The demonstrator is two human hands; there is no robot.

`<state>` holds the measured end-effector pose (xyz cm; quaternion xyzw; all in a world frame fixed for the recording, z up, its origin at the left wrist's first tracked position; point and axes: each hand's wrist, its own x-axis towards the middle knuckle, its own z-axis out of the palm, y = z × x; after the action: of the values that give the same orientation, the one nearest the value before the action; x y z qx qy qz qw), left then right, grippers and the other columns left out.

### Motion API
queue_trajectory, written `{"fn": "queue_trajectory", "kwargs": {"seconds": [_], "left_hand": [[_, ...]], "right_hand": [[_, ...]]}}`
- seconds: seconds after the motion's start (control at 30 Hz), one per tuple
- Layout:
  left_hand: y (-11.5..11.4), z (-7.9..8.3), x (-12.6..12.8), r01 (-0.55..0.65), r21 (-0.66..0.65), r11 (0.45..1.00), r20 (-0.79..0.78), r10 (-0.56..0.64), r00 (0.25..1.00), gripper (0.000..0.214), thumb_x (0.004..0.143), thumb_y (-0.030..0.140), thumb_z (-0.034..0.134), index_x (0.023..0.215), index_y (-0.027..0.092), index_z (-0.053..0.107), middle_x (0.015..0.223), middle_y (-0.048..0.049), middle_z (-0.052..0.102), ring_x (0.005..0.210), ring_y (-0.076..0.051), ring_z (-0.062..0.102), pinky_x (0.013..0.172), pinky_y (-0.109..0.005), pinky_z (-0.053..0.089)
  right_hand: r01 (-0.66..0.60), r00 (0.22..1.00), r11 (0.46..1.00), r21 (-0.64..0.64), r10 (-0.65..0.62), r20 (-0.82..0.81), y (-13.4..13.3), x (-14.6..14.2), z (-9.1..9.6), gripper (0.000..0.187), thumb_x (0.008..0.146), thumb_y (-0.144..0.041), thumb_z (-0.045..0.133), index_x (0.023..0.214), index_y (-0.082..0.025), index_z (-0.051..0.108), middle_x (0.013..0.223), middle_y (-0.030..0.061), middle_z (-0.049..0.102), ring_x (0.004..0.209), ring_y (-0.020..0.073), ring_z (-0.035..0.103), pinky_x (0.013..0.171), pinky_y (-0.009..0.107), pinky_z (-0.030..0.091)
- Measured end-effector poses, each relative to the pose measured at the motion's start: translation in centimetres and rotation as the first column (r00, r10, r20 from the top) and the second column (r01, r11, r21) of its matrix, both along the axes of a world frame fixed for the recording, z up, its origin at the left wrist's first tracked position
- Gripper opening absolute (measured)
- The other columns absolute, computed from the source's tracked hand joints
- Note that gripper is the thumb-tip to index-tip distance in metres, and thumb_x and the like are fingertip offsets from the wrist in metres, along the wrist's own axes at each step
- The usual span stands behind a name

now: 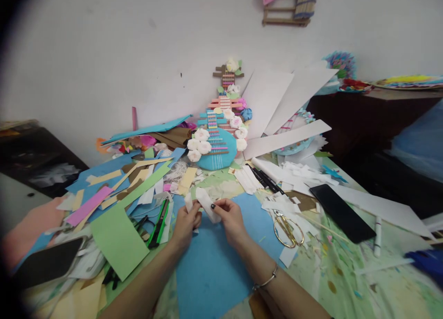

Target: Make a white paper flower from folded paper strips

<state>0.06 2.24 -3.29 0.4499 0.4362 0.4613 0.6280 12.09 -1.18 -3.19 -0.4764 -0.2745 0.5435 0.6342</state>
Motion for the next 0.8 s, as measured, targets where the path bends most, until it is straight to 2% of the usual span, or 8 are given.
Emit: {"fn": "queue_trajectory", "kwargs": {"seconds": [0.1, 0.2, 0.33, 0.47, 0.63, 0.73, 0.8], "left_hand": [[0.1, -0.2, -0.1, -0.006, 0.008, 1.000, 0.081, 0.005, 0.997, 0.040, 0.067, 0.052, 0.066, 0.070, 0.015, 0.053, 0.038, 0.0130, 0.021, 0.032, -0.002, 0.016, 0.034, -0.017, 0.014], [0.1, 0.0, -0.3, -0.026, 0.048, 0.998, 0.058, 0.023, 0.998, 0.044, 0.062, 0.050, 0.072, 0.079, 0.012, 0.056, 0.040, 0.0124, 0.027, 0.034, -0.002, 0.020, 0.035, -0.017, 0.015], [0.0, 0.5, -0.6, -0.004, 0.067, 0.998, 0.134, -0.005, 0.991, 0.045, 0.065, 0.053, 0.069, 0.078, 0.012, 0.057, 0.040, 0.0128, 0.024, 0.035, -0.002, 0.017, 0.037, -0.017, 0.014], [0.2, 0.7, -0.7, -0.030, 0.060, 0.998, 0.079, 0.025, 0.997, 0.044, 0.059, 0.045, 0.076, 0.078, 0.011, 0.057, 0.041, 0.0125, 0.027, 0.035, -0.002, 0.020, 0.037, -0.018, 0.013], [0.5, 0.6, -0.7, -0.048, 0.065, 0.997, 0.070, 0.044, 0.997, 0.036, 0.061, 0.039, 0.075, 0.071, 0.012, 0.054, 0.044, 0.0112, 0.030, 0.036, -0.001, 0.021, 0.037, -0.017, 0.013], [0.5, 0.7, -0.8, -0.063, 0.043, 0.997, 0.112, 0.058, 0.992, 0.034, 0.060, 0.036, 0.076, 0.071, 0.013, 0.053, 0.044, 0.0120, 0.029, 0.035, -0.001, 0.020, 0.036, -0.017, 0.013], [0.5, 0.7, -0.8, -0.068, 0.033, 0.997, 0.148, 0.063, 0.987, 0.033, 0.060, 0.034, 0.076, 0.072, 0.013, 0.053, 0.046, 0.0119, 0.031, 0.035, 0.000, 0.019, 0.036, -0.017, 0.014]], "right_hand": [[0.018, 1.000, 1.000, 0.005, -0.017, -0.022, -0.1, 0.0, 0.1, 0.028, 0.052, -0.031, 0.078, 0.067, -0.015, 0.060, 0.062, -0.0014, 0.059, 0.056, 0.0106, 0.049, 0.053, 0.023, 0.036], [0.016, 1.000, 1.000, 0.019, -0.015, -0.021, -0.2, 0.0, 0.2, 0.028, 0.052, -0.031, 0.078, 0.066, -0.015, 0.060, 0.061, -0.0018, 0.058, 0.055, 0.0106, 0.048, 0.053, 0.024, 0.036], [0.032, 0.999, 0.999, 0.023, -0.032, 0.012, -0.3, 0.2, 0.1, 0.026, 0.054, -0.031, 0.077, 0.067, -0.014, 0.061, 0.061, -0.0015, 0.059, 0.055, 0.0102, 0.048, 0.052, 0.023, 0.034], [0.006, 1.000, 0.999, 0.035, -0.007, 0.029, -0.4, 0.3, 0.1, 0.025, 0.056, -0.030, 0.077, 0.066, -0.015, 0.061, 0.062, -0.0013, 0.060, 0.056, 0.0097, 0.048, 0.053, 0.023, 0.033], [-0.030, 0.999, 0.998, 0.053, 0.028, 0.028, -0.5, 0.3, 0.7, 0.027, 0.055, -0.030, 0.078, 0.067, -0.015, 0.060, 0.062, -0.0021, 0.059, 0.056, 0.0087, 0.048, 0.052, 0.021, 0.034], [-0.050, 0.999, 0.996, 0.069, 0.050, -0.001, -0.7, 0.3, 1.1, 0.032, 0.055, -0.030, 0.079, 0.076, -0.016, 0.059, 0.070, -0.0014, 0.061, 0.062, 0.0097, 0.054, 0.055, 0.020, 0.039], [-0.114, 0.993, 0.992, 0.062, 0.116, -0.036, -0.8, 0.2, 1.3, 0.037, 0.057, -0.031, 0.079, 0.083, -0.017, 0.058, 0.078, -0.0007, 0.062, 0.068, 0.0118, 0.059, 0.059, 0.022, 0.045]]}}
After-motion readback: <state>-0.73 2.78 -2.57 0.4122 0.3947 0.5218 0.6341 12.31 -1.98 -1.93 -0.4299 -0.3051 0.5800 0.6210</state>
